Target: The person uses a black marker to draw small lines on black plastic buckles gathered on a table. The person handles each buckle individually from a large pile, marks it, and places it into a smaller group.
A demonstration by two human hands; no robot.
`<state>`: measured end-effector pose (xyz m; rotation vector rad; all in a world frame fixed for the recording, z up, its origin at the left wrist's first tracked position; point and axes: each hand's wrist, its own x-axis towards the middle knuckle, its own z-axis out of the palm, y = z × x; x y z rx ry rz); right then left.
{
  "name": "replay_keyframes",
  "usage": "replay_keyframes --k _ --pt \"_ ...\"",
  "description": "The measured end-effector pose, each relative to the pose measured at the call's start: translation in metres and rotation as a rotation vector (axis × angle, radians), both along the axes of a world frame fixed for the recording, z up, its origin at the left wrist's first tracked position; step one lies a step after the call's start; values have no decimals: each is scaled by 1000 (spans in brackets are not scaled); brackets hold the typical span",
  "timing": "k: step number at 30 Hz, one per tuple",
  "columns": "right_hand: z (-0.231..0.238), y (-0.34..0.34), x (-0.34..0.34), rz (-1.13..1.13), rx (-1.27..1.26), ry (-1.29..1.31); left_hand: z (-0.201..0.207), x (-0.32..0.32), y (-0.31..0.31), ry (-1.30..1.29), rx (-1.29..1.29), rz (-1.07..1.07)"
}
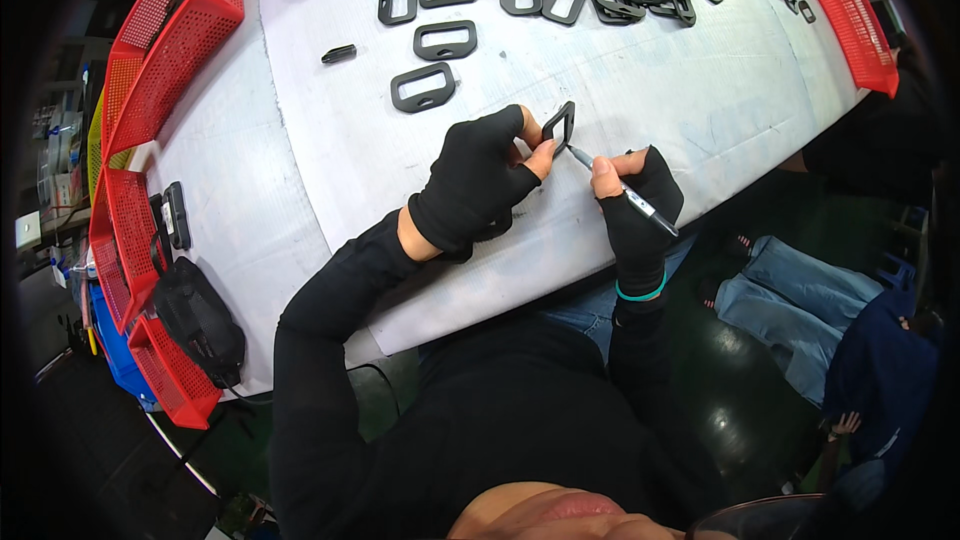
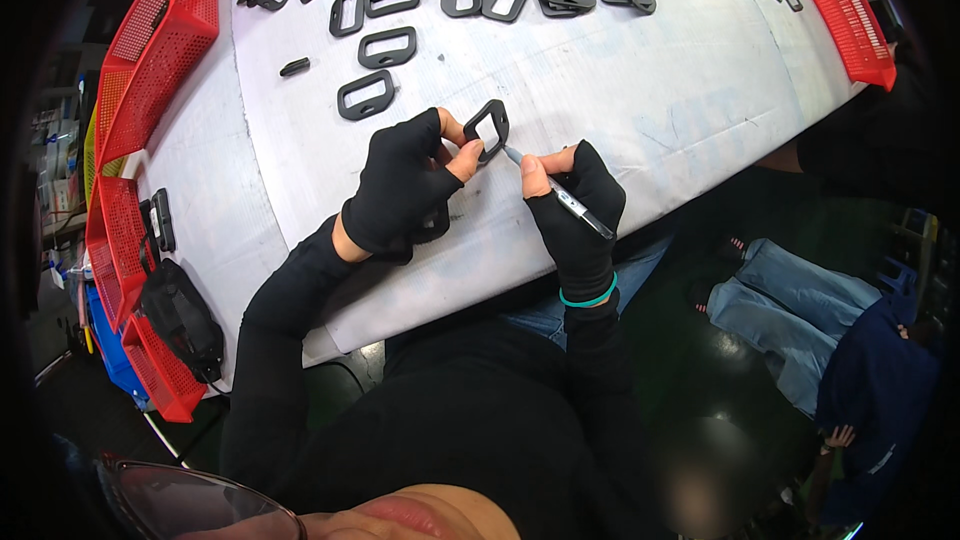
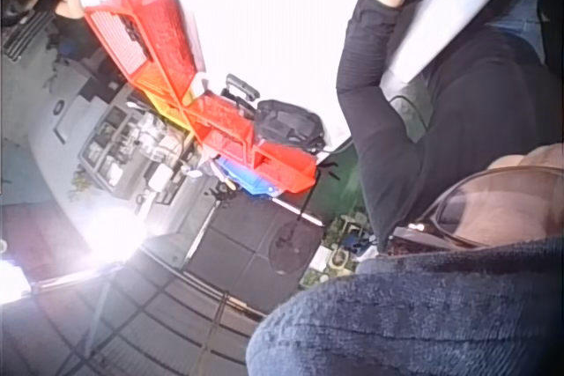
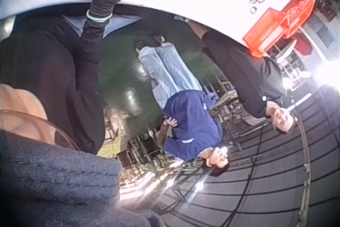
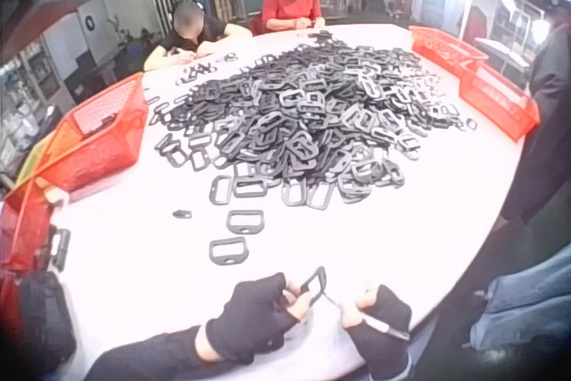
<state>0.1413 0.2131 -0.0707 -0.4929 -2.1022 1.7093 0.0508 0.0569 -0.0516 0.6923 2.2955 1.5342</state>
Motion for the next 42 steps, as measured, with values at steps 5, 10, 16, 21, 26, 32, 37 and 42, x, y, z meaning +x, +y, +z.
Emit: replay_keyframes --k 5,10,16,21,26,32,37,42 --pt "-6 1 4 -5 -25 44 -3 6 -2 84 -57 -47" --pt "2 -2 7 45 160 112 -15 11 -5 481 -131 -180" --pt "-3 -4 7 50 198 152 -17 11 -7 615 -171 -245" --pt "-5 -3 5 53 262 168 -17 12 -7 632 -161 -238" --pt "-5 -3 4 49 268 174 -16 12 -6 620 -161 -248" --pt "-3 -4 3 63 215 141 -12 10 -6 548 -171 -231" --pt "-9 7 9 -14 -40 158 9 -1 -11 174 -239 -104" --pt "-4 8 10 -45 -199 189 27 -31 -30 237 -619 -194"
